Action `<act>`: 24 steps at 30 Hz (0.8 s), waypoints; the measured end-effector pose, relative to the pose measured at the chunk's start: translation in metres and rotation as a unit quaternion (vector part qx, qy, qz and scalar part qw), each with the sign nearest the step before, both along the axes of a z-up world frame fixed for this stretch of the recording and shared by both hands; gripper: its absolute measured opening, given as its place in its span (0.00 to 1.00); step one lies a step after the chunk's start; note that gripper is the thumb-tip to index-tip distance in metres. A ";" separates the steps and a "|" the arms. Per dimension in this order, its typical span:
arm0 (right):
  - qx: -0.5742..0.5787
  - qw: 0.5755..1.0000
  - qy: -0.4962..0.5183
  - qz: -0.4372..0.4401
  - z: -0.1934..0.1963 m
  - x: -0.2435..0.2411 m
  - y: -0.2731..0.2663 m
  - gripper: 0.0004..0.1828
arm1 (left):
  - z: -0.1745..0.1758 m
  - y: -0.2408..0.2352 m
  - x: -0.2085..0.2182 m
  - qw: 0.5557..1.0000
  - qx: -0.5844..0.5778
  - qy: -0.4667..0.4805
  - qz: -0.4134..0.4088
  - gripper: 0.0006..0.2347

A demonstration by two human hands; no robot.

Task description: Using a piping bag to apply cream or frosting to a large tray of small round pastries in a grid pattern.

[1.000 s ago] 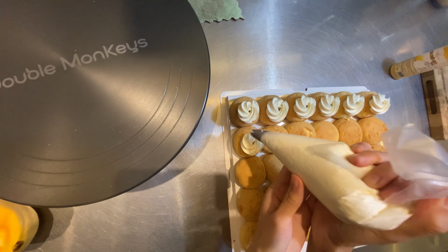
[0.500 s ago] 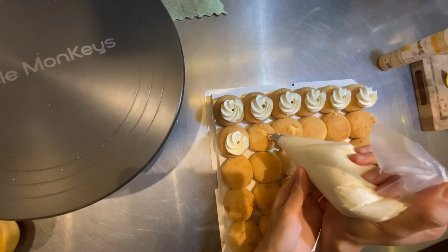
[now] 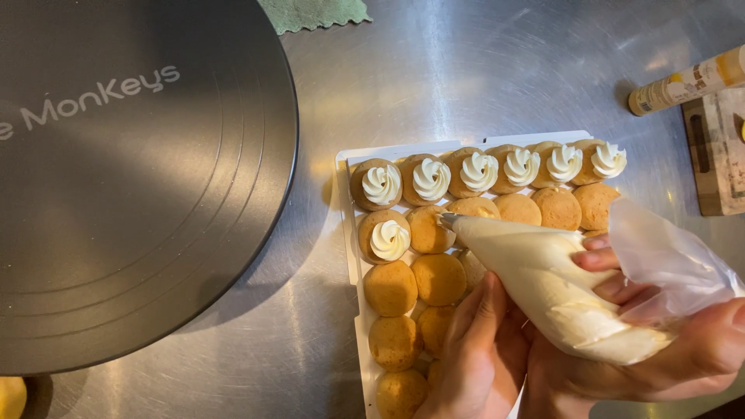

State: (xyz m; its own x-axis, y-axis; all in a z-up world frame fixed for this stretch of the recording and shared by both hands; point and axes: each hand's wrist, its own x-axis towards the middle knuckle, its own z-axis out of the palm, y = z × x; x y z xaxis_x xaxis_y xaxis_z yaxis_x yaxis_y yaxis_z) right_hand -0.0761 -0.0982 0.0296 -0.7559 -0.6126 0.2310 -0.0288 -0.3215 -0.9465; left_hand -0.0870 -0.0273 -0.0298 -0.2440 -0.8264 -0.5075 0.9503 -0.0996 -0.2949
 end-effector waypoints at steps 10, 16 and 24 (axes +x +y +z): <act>0.170 0.985 0.023 -0.027 0.037 0.050 0.023 0.41 | 0.010 0.006 0.009 0.999 -0.009 0.042 0.019 0.27; 0.210 0.977 -0.041 0.003 0.047 0.045 0.032 0.40 | 0.006 0.013 0.003 0.996 0.063 0.053 0.024 0.24; 0.263 0.959 -0.100 0.031 0.056 0.033 0.042 0.39 | 0.004 0.024 -0.004 0.997 0.039 0.060 0.011 0.28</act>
State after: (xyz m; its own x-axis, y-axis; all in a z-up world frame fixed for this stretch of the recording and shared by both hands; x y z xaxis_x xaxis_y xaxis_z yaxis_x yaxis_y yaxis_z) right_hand -0.0432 -0.0565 0.0856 -0.7111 -0.6502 -0.2676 0.1737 0.2062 -0.9630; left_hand -0.0909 -0.0030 -0.0261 -0.2884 -0.7920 -0.5382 0.9095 -0.0508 -0.4125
